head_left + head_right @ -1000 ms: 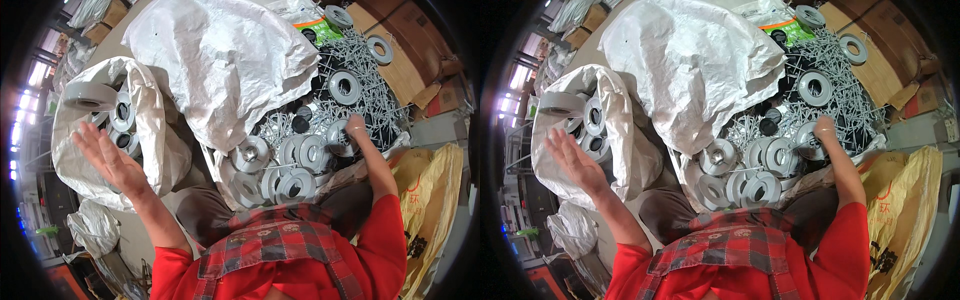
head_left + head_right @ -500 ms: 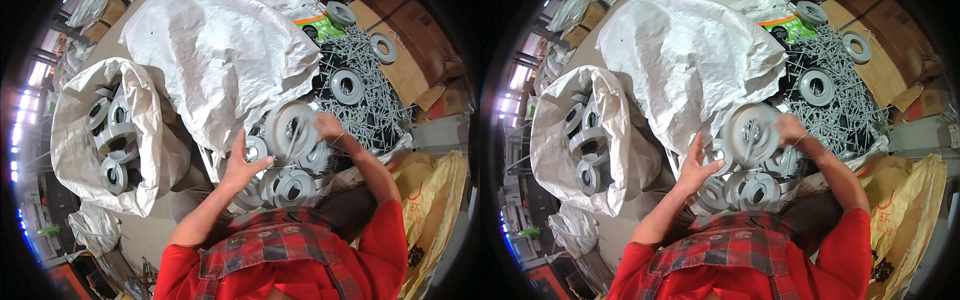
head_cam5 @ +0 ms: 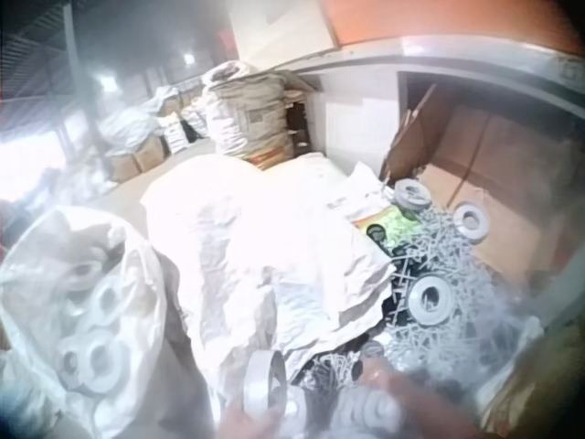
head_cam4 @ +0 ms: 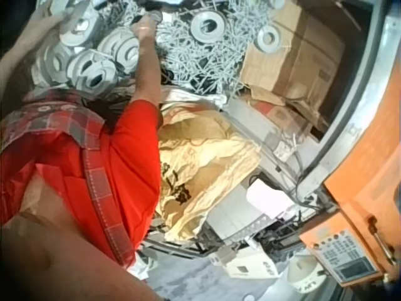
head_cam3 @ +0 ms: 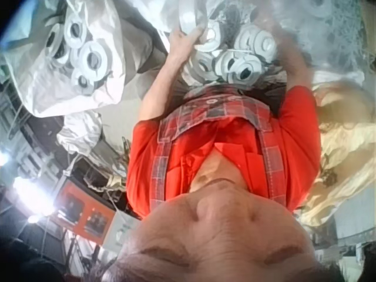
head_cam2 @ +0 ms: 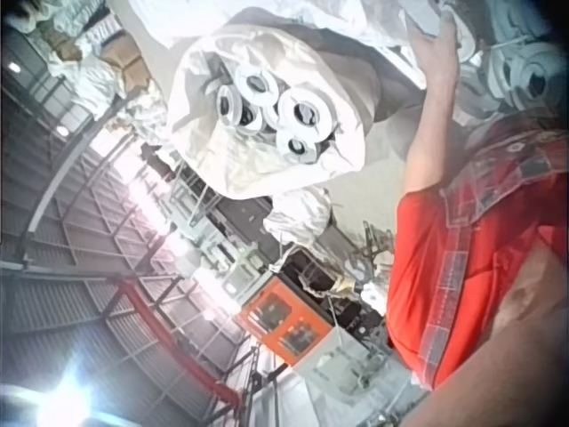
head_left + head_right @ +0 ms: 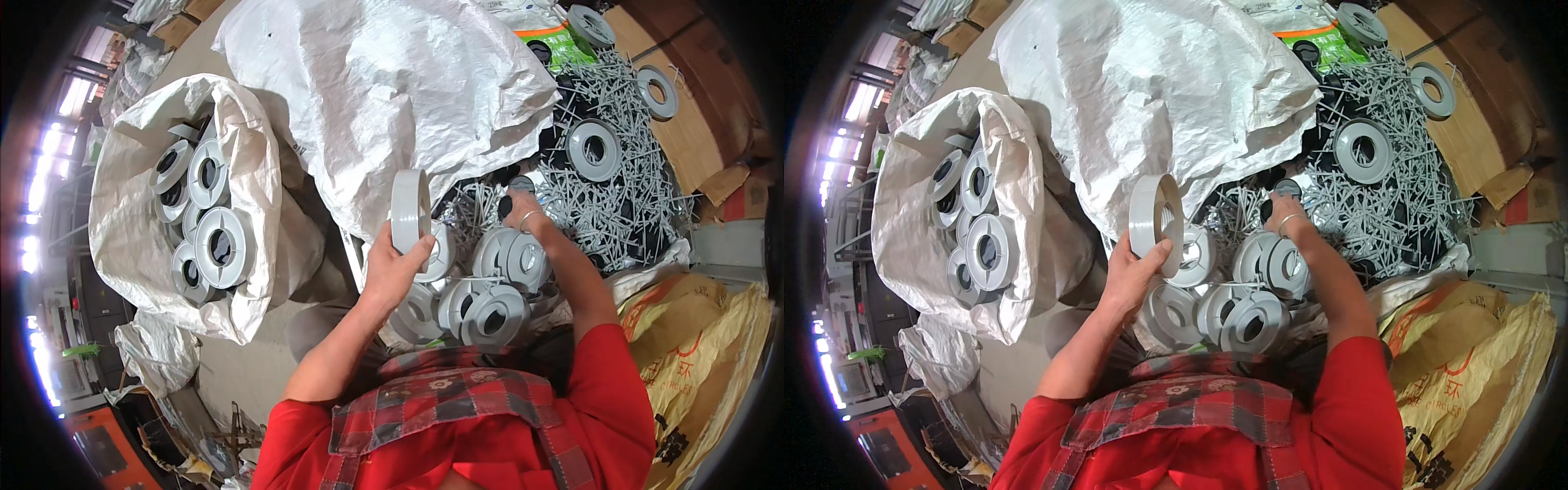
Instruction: The person sits on the floor and repeatedly picks up white circular plastic frames and black circular inserts. They insert the black pieces into the white frames and place the assembled units into a large white sack. The person continues this repetitive assembly process throughout the clip.
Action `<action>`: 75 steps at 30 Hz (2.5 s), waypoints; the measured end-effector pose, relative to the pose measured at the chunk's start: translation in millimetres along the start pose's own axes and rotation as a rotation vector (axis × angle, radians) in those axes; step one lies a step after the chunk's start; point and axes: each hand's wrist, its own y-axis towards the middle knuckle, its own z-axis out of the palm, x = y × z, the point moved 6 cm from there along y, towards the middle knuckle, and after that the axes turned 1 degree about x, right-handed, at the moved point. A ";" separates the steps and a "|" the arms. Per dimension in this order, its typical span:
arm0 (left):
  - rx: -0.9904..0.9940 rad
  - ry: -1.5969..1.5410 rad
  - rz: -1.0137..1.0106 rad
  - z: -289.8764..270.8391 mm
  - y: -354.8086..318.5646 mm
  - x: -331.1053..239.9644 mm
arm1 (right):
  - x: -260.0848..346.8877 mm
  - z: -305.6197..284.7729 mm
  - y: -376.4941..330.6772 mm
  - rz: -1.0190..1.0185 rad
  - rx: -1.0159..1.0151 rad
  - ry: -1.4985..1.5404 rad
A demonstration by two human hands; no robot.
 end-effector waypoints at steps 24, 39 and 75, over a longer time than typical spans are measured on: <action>0.394 -0.392 0.085 12.7 -26.2 -6.2 | 177.3 -110.9 -174.6 -0.242 0.180 1.006; -0.715 0.828 1.137 -106.0 -68.0 -184.9 | 101.7 -124.2 -120.0 -0.298 -0.222 0.472; -0.032 -0.267 -0.152 3.5 -0.1 19.4 | -37.8 -9.2 36.8 0.317 -0.026 0.258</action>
